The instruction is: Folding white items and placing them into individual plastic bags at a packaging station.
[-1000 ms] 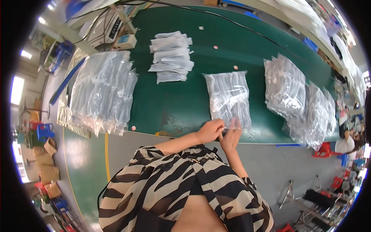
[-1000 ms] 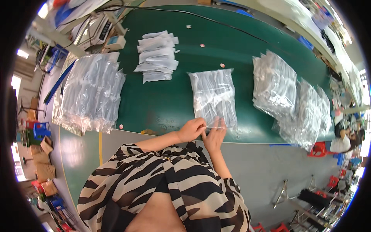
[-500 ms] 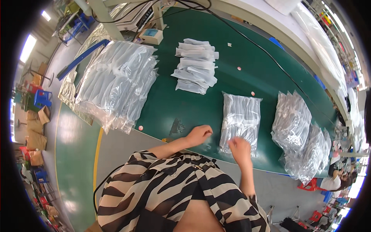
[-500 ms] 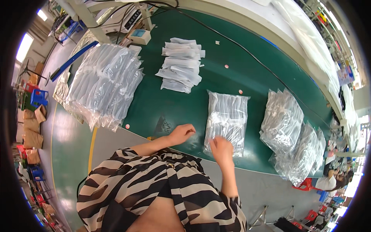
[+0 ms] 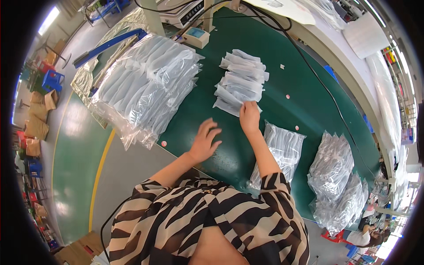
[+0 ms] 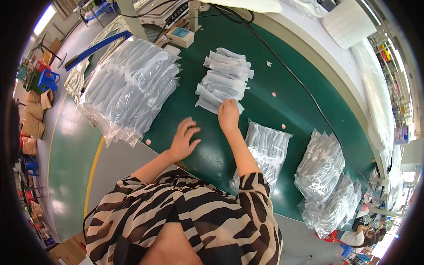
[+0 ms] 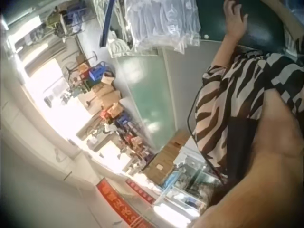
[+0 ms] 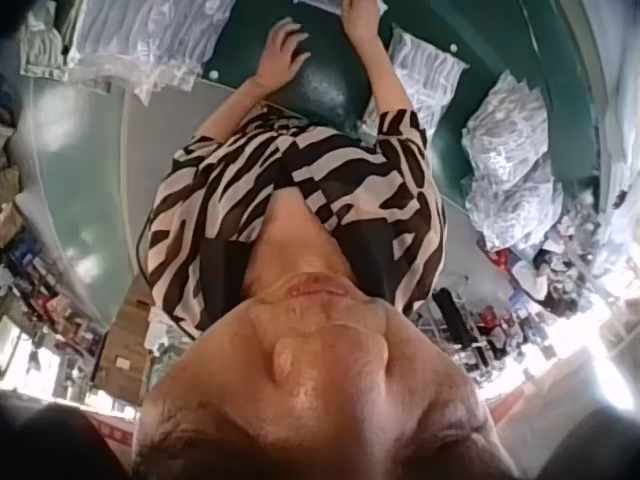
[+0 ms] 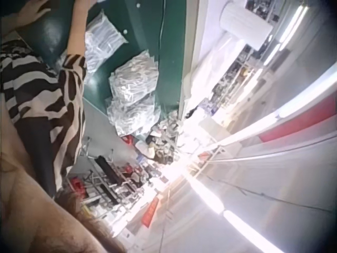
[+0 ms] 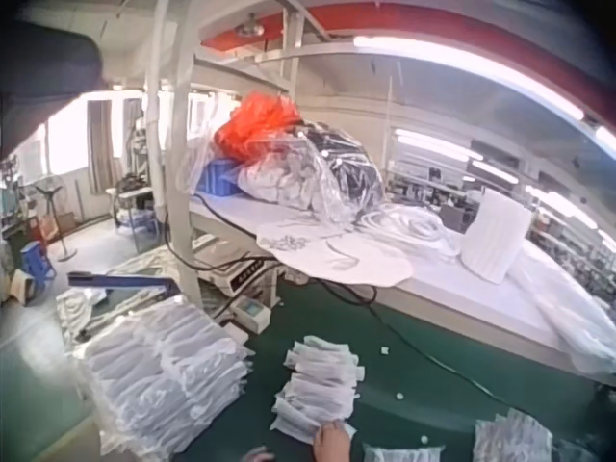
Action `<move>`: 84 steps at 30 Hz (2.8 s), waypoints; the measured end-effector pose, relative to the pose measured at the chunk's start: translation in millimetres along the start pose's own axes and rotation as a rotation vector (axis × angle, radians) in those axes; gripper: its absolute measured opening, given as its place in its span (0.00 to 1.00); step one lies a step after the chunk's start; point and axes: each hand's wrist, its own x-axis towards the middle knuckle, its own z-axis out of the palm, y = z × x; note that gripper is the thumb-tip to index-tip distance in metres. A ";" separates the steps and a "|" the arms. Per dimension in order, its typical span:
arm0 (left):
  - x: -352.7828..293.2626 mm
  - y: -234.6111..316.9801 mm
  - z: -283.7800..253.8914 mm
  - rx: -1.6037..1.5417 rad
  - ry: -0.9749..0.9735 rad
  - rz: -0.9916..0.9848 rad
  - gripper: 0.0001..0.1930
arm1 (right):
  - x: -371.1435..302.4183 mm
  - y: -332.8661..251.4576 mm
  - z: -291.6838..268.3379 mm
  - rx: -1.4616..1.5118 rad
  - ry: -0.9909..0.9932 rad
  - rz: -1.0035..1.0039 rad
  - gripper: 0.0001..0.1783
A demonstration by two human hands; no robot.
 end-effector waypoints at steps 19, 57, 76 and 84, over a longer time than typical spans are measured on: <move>-20.4 -63.2 30.6 0.106 -0.389 0.042 0.16 | -129.4 44.3 -45.1 -0.072 -0.460 0.118 0.22; -51.5 -61.6 31.5 0.055 -0.453 0.230 0.28 | -79.0 19.8 28.8 0.016 -0.230 0.093 0.08; -14.0 -61.9 26.6 0.166 -0.524 0.272 0.23 | -128.5 25.4 0.8 0.180 -0.501 -0.012 0.09; -38.0 -68.9 35.8 0.168 -0.509 0.314 0.27 | -106.8 6.9 -20.7 0.066 -0.474 -0.002 0.13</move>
